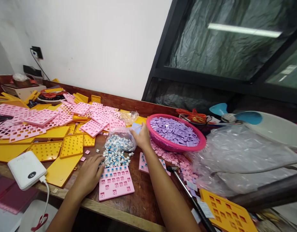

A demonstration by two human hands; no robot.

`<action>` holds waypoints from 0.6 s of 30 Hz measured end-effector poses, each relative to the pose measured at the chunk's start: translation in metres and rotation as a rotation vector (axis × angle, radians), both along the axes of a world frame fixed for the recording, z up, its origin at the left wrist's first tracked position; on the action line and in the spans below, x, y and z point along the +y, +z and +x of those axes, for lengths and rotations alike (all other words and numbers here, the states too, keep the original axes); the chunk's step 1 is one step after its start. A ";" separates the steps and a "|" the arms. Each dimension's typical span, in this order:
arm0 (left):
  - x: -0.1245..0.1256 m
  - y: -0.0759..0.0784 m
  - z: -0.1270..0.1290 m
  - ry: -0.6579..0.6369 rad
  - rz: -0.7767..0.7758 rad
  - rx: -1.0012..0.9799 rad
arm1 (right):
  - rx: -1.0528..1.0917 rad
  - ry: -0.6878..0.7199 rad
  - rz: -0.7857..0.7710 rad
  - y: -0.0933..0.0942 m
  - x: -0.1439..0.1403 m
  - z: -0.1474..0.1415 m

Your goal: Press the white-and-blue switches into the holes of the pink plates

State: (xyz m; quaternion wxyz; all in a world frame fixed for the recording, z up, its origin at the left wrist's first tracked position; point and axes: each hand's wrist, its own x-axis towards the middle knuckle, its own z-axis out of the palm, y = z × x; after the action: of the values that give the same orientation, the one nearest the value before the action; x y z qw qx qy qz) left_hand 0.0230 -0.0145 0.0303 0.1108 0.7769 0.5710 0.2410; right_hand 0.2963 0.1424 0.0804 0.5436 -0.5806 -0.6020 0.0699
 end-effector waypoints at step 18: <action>-0.007 0.001 -0.030 -0.063 -0.074 -0.115 | -0.771 0.299 -0.321 -0.047 -0.077 0.021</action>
State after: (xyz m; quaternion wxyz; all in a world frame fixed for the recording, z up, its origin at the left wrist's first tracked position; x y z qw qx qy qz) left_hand -0.0069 -0.0211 0.0311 0.1798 0.7749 0.5474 0.2601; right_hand 0.3170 0.0651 0.0329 0.1664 -0.5479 -0.8196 0.0187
